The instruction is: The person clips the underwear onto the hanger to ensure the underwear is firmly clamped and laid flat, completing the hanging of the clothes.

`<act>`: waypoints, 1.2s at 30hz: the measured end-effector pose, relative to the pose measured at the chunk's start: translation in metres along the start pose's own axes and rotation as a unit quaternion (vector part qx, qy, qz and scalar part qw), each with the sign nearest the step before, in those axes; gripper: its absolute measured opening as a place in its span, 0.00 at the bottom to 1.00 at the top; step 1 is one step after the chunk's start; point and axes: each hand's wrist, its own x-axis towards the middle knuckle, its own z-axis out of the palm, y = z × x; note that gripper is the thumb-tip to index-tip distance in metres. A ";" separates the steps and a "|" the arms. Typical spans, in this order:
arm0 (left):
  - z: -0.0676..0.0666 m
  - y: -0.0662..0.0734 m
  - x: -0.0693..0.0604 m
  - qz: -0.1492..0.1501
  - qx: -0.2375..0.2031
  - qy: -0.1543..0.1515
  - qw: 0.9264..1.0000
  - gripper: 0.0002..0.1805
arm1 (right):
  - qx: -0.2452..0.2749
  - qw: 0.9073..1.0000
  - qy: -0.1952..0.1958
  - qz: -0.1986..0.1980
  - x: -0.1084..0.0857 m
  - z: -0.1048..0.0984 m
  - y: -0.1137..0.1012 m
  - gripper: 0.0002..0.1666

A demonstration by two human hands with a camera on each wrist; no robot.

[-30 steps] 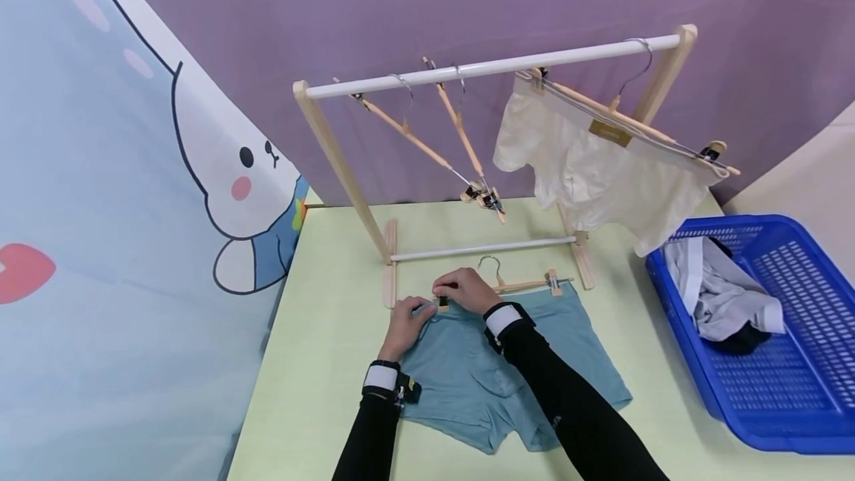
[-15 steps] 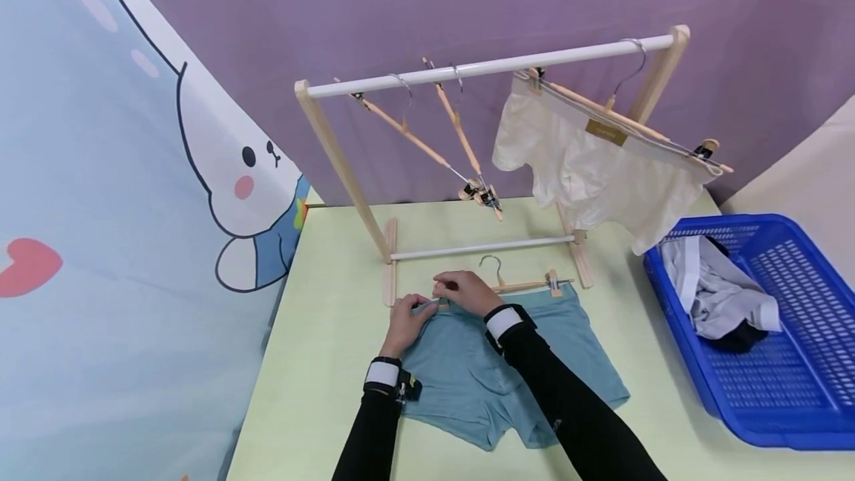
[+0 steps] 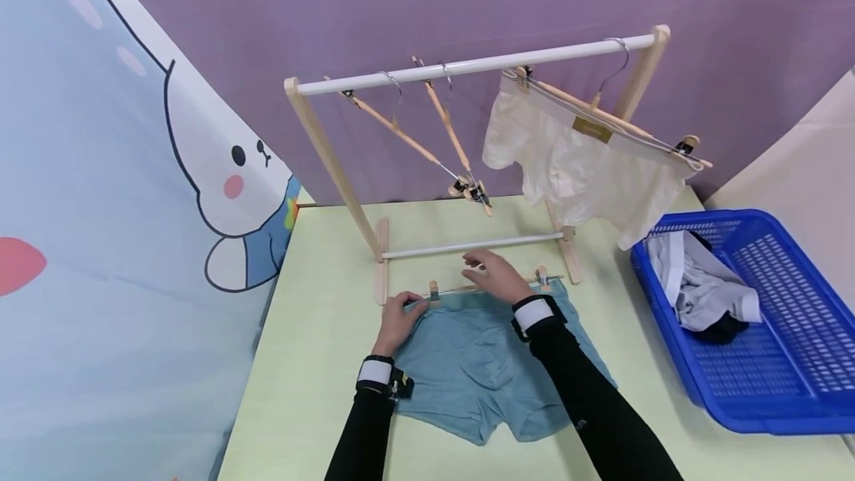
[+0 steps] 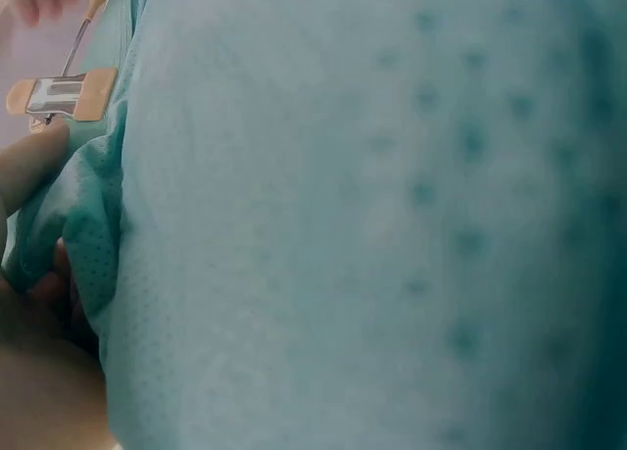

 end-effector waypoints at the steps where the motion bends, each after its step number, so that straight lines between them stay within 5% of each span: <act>1: 0.000 0.000 0.000 -0.003 -0.003 -0.001 1.000 0.07 | -0.001 1.000 0.005 0.000 -0.003 -0.007 0.004 0.28; 8: -0.002 -0.007 0.003 -0.029 -0.024 -0.008 0.999 0.08 | -0.035 0.998 0.037 0.033 -0.026 -0.047 0.043 0.28; 16: -0.008 -0.007 0.004 -0.055 -0.037 0.000 0.998 0.06 | -0.097 0.989 0.069 0.091 -0.049 -0.063 0.072 0.33; 23: -0.003 -0.004 0.007 -0.067 -0.023 0.017 0.997 0.06 | -0.126 0.979 0.063 0.148 -0.057 -0.064 0.083 0.37; 31: 0.005 -0.003 0.008 -0.058 0.041 0.066 0.995 0.05 | -0.131 0.974 0.039 0.178 -0.061 -0.067 0.076 0.42; 36: 0.001 0.001 0.008 -0.073 0.053 0.054 0.994 0.06 | -0.119 0.973 0.029 0.193 -0.061 -0.067 0.074 0.45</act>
